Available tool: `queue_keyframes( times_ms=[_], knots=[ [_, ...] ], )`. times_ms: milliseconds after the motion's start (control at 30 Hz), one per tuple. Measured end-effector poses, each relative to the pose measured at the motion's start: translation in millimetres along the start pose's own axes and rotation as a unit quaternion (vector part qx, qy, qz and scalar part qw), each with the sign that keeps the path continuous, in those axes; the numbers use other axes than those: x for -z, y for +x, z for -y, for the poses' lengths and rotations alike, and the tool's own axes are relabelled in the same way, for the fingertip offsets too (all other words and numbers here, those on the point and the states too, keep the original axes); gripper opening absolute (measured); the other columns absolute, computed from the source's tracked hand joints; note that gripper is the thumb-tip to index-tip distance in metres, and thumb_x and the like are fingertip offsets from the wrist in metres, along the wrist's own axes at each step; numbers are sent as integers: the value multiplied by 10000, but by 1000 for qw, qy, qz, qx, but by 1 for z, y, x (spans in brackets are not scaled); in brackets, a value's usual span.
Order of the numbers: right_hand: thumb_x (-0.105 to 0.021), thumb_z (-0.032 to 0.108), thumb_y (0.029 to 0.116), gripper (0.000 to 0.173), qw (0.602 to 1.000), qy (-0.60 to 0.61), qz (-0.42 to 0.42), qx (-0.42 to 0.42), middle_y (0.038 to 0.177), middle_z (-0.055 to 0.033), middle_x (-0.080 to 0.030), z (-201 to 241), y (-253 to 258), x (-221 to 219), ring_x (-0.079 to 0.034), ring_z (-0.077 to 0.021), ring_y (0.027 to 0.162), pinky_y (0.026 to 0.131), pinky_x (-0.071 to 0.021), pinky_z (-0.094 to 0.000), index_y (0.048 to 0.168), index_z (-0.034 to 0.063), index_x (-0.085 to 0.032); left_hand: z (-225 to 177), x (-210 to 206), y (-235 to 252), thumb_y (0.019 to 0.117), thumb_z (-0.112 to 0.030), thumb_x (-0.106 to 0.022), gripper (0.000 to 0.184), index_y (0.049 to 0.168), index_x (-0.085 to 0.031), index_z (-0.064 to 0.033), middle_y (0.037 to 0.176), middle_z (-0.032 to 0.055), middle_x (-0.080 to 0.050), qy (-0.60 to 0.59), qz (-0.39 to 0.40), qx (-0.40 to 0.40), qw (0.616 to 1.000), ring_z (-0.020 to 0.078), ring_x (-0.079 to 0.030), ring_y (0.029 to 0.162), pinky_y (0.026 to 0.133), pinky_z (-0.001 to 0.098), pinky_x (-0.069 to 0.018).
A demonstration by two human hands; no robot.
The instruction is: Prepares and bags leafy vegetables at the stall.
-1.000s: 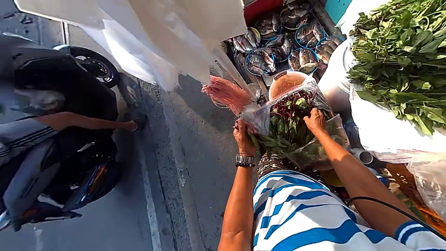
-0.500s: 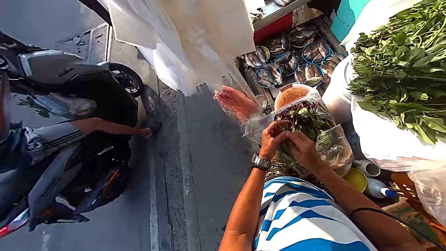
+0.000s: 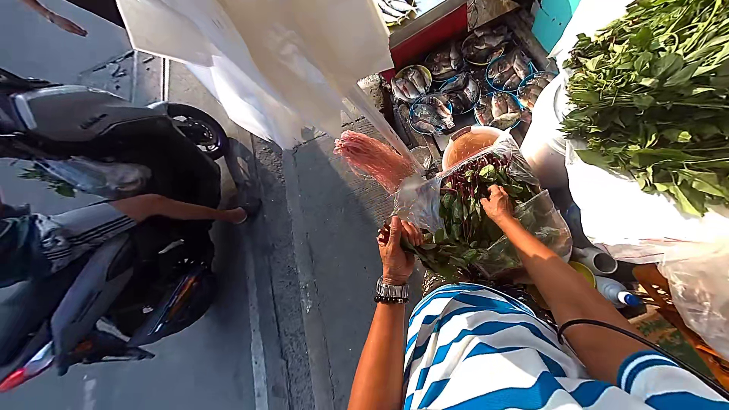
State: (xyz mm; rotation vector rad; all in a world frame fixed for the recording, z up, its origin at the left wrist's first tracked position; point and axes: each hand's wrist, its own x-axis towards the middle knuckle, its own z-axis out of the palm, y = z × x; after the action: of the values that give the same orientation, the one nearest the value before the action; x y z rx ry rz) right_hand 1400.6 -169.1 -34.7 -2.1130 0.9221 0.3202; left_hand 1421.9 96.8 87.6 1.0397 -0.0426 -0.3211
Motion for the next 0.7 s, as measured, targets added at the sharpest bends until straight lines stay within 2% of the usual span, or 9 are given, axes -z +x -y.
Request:
queue_keyframes(
  times_ms=[67, 133, 233, 333, 400, 467, 567, 633, 700],
  knots=[
    [-642, 125, 976, 356, 1000, 0, -12, 4, 1316, -271, -620, 1, -1, 8, -600, -428, 1239, 1035, -469, -603, 1292, -38, -618, 5, 5, 2, 1043, -293, -519, 463, 619, -600, -124, 543, -3, -580, 25, -79, 9, 997, 108, -580, 492, 529, 275, -534],
    [-660, 108, 955, 301, 998, 21, -50, 43, 1241, -273, -647, -2, -8, 18, -623, -436, 1174, 1000, -475, -617, 1212, -50, -660, 2, 7, 6, 1069, -264, -428, 505, 603, -564, -126, 510, -4, -555, 16, -134, -12, 991, 105, -563, 458, 499, 271, -528],
    [-695, 72, 945, 288, 983, 97, -84, 132, 1251, -282, -644, -18, -25, 32, -629, -430, 1161, 1022, -477, -594, 1193, -75, -682, -15, 13, 7, 1068, -383, -402, 568, 560, -539, -167, 497, -33, -532, -87, -87, -45, 991, 102, -552, 462, 528, 272, -520],
    [-730, 89, 942, 316, 982, 130, -44, 133, 1237, -265, -649, -35, -26, 33, -652, -385, 1122, 1008, -510, -538, 1224, -48, -681, -29, 21, 18, 1056, -458, -406, 596, 544, -531, -180, 502, -41, -522, -115, -28, -54, 991, 106, -549, 477, 541, 275, -507],
    [-721, 106, 954, 301, 987, 111, -23, 116, 1183, -282, -648, -34, -21, 26, -645, -410, 1092, 996, -499, -559, 1200, -65, -690, -29, 23, 29, 1081, -430, -379, 594, 555, -506, -185, 496, -44, -502, -66, -71, -30, 995, 102, -528, 457, 514, 271, -503],
    [-695, 92, 963, 265, 988, 95, -43, 110, 1157, -289, -651, -20, -13, 14, -646, -422, 1083, 989, -502, -569, 1168, -76, -697, -33, 15, 36, 1080, -375, -434, 531, 592, -511, -181, 503, -39, -502, -5, -119, -21, 993, 99, -522, 445, 488, 265, -502],
    [-624, 117, 1006, 308, 997, 35, -56, 40, 1302, -298, -592, 12, -5, -4, -614, -439, 1186, 1027, -491, -574, 1238, -86, -634, -43, 6, 35, 1044, -304, -542, 343, 743, -610, -154, 536, -21, -533, 21, -81, -63, 994, 102, -537, 444, 469, 258, -512],
    [-593, 199, 1030, 399, 999, -30, -17, 9, 1416, -295, -520, 28, -1, -14, -593, -446, 1237, 1005, -511, -587, 1317, -78, -589, -49, 5, 35, 1030, -237, -588, 169, 878, -588, -162, 556, -26, -533, 46, -43, -88, 994, 90, -541, 456, 480, 248, -514],
    [-593, 332, 1019, 515, 998, -68, 2, -2, 1444, -287, -499, 36, -2, -20, -589, -440, 1244, 968, -519, -595, 1344, -67, -570, -52, 4, 36, 994, -191, -653, 121, 900, -584, -159, 555, -28, -543, 82, -35, -96, 991, 82, -543, 447, 465, 239, -512]
  ],
)
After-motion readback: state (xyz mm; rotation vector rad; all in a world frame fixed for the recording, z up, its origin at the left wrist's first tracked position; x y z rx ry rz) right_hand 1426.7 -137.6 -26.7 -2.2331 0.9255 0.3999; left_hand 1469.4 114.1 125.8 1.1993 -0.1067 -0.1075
